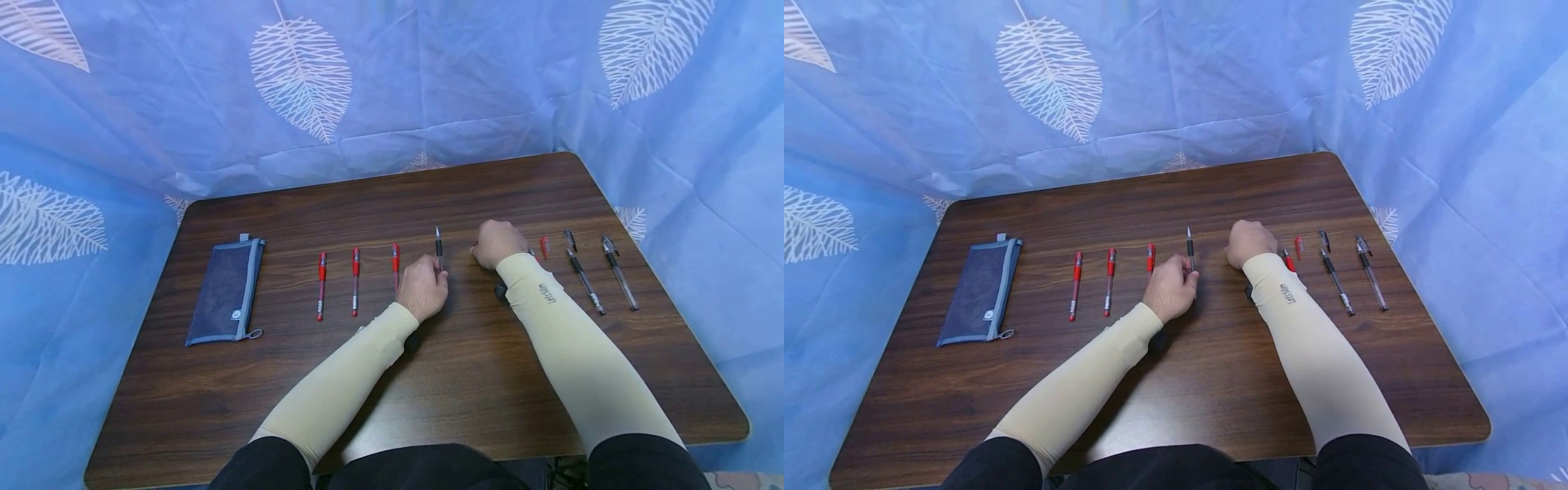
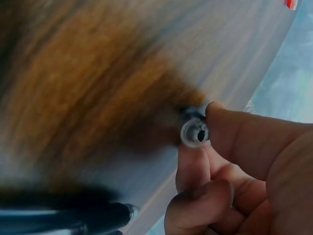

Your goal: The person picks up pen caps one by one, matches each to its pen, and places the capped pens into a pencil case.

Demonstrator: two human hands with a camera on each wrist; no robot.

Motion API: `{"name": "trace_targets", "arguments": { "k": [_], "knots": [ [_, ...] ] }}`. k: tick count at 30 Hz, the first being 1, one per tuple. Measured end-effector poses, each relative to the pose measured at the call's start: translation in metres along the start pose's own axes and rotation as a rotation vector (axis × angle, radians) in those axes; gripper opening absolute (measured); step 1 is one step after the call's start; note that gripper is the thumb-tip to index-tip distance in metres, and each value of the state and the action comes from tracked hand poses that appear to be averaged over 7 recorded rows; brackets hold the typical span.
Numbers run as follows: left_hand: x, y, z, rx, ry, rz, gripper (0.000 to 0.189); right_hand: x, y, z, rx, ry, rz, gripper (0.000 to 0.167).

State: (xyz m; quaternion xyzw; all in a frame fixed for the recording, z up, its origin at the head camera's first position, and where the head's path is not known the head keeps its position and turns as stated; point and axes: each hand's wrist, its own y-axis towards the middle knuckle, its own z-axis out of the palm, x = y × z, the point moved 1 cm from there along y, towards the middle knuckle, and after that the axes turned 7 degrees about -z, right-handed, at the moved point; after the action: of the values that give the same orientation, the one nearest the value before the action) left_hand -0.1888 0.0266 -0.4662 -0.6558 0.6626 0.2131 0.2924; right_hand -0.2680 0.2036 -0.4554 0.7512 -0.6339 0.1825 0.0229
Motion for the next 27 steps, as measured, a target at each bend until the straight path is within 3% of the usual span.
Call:
{"name": "trace_targets", "arguments": {
  "k": [5, 16, 27],
  "knots": [
    [0.0, 0.0, 0.0, 0.004, 0.003, -0.005, 0.015, 0.001, 0.001, 0.0, -0.025, 0.032, -0.024, 0.024],
    [0.001, -0.001, 0.001, 0.017, 0.016, 0.009, 0.018, 0.006, 0.002, -0.006, -0.198, 0.202, -0.029, 0.026],
    [0.001, -0.003, 0.002, 0.002, 0.037, 0.019, 0.015, 0.011, 0.002, -0.01, -0.23, 0.366, -0.007, 0.029]
  ]
}}
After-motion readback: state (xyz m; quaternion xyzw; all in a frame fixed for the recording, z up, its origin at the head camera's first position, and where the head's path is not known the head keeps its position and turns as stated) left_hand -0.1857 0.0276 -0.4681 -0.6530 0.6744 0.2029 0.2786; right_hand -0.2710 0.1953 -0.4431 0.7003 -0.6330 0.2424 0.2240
